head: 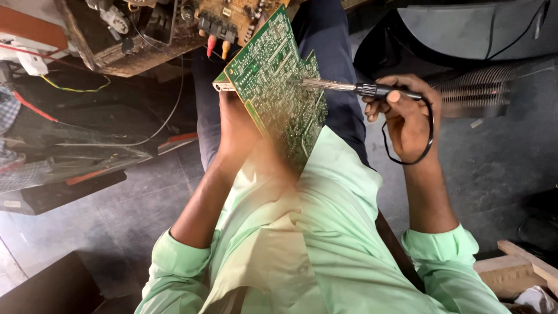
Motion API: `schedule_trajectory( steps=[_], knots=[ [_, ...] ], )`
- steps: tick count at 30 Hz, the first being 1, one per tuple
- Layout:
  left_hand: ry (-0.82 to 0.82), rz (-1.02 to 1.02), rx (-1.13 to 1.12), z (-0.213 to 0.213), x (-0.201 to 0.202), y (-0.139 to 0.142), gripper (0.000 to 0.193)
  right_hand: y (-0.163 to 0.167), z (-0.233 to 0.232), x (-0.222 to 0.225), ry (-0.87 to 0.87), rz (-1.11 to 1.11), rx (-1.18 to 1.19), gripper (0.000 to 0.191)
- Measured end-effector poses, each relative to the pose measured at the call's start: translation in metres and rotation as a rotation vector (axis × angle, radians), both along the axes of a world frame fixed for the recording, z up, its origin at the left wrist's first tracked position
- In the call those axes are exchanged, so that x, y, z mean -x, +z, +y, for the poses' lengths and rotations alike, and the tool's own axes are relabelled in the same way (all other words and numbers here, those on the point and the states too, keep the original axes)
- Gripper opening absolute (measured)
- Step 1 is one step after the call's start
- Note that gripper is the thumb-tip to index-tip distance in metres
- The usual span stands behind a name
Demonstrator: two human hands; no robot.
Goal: The person sits at a cluttered repair bench and solders components on green circuit boards using a soldering iron, holding each board in one hand while working. They set boards down, pick up other boards and a multimeter, and continue soldering different boards throughout the clip.
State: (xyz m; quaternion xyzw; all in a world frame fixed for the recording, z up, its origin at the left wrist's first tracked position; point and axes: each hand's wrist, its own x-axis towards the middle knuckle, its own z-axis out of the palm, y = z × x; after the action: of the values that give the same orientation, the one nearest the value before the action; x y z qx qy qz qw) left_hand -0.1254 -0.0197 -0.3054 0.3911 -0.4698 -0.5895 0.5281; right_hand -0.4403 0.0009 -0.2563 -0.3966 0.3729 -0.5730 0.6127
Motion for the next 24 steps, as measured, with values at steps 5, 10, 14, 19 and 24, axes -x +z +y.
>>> schedule_trajectory(
  steps=[5,10,14,19,24],
  knots=[
    [0.031,0.525,-0.453,-0.004,0.001,0.005,0.045,-0.022,0.001,-0.005,-0.008,-0.085,-0.025,0.031],
    [0.081,-0.18,0.023,0.003,0.001,0.008,0.064,-0.028,0.004,-0.005,-0.014,-0.107,-0.032,0.031],
    [0.105,-0.277,0.07,0.004,-0.001,0.007,0.074,-0.031,0.003,-0.004,-0.035,-0.164,-0.034,0.031],
    [0.048,-0.251,0.024,0.004,-0.003,0.003,0.082,-0.039,0.0,-0.006,-0.036,-0.213,-0.079,0.03],
    [0.064,-0.279,0.033,0.003,-0.003,0.003,0.081,-0.049,0.0,-0.013,-0.037,-0.282,-0.164,0.031]
  ],
)
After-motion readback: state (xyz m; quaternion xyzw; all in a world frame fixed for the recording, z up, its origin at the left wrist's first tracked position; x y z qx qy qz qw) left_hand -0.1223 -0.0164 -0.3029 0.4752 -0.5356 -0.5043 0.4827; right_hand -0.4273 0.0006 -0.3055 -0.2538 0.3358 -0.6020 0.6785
